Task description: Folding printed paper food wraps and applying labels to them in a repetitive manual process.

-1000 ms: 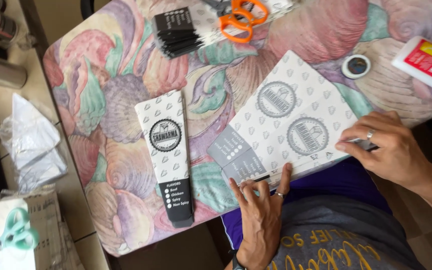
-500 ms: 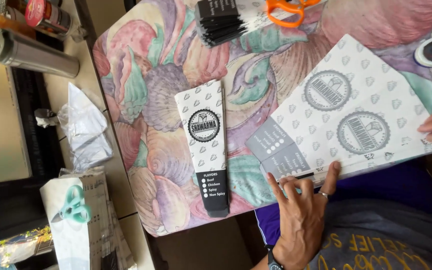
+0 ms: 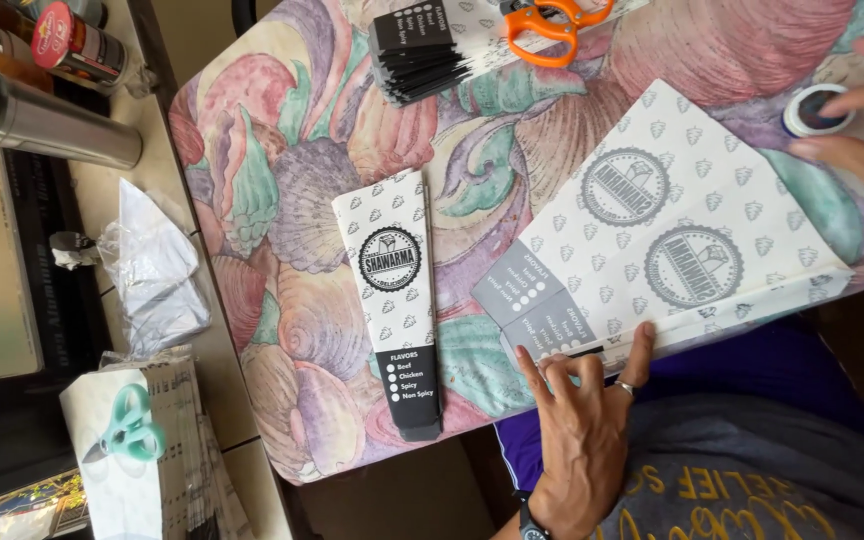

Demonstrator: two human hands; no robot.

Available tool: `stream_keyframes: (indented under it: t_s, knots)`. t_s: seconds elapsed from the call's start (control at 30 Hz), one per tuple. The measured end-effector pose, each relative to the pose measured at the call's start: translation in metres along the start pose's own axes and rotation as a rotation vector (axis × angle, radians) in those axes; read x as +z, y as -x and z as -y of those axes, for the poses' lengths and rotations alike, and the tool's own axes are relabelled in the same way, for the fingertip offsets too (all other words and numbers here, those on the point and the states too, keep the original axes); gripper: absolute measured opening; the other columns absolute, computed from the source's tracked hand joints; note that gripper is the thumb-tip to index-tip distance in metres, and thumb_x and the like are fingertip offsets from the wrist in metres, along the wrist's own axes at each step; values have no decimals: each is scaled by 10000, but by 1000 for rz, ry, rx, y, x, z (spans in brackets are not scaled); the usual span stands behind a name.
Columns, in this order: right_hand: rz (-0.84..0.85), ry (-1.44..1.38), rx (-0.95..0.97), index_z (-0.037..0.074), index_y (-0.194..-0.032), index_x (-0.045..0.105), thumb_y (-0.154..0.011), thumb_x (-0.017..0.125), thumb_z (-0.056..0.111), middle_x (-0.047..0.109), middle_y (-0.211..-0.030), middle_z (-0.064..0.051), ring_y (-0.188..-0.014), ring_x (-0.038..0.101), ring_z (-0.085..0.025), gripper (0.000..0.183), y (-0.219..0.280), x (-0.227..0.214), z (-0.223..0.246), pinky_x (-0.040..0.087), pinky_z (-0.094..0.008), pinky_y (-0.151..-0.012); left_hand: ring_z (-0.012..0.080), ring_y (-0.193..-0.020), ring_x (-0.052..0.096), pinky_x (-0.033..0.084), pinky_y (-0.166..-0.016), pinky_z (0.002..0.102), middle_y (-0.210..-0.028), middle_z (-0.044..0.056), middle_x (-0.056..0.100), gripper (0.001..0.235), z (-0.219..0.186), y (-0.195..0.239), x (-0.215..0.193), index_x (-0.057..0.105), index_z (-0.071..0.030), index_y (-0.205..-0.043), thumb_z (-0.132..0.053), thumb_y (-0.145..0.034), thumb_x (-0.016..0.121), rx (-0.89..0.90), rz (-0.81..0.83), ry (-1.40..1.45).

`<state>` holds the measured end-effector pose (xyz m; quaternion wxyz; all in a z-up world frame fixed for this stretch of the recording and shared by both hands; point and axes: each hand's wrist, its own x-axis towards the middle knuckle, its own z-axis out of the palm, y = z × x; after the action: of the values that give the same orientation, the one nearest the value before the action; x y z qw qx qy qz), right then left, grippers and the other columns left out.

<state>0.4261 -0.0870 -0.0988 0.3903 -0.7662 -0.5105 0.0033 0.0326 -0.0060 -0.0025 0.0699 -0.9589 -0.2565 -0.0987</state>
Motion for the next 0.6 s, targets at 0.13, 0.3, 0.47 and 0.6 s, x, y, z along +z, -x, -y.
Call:
stream_keyframes:
  t_s: [0.13, 0.3, 0.47, 0.6]
  knots:
    - [21, 141, -168, -80, -1093, 754, -1024, 969, 4, 764, -1334, -247, -1308, 691, -361, 240, -29, -17, 37, 501, -440, -1246, 365, -734, 472, 424, -1067, 771, -955, 157, 487, 919, -1, 0, 0, 247, -313, -1647, 196, -907, 442, 5, 12, -1]
    - [345, -155, -258, 56, -938, 717, -815, 777, 126, 733, -1054, -113, -1134, 715, -279, 154, -9, -33, 182, 557, -384, -971, 405, -824, 517, 399, -1107, 752, -1005, 175, 489, 877, 0, 0, -2, 236, -305, -1647, 151, -930, 455, 4, 29, -19]
    - [385, -279, -396, 15, -1035, 695, -800, 780, 118, 729, -1192, -94, -1106, 691, -243, 271, 29, -16, 183, 563, -352, -982, 405, -876, 552, 388, -1127, 744, -995, 129, 491, 918, 1, 3, -4, 206, -311, -1658, 149, -917, 494, 19, 61, -29]
    - [262, -149, -182, 57, -980, 740, -735, 817, 129, 756, -1177, -79, -1063, 703, -229, 266, 55, -38, 114, 529, -341, -985, 394, -865, 544, 394, -1119, 746, -1023, 156, 502, 941, 4, 1, -5, 171, -300, -1662, 163, -909, 494, 29, 69, -38]
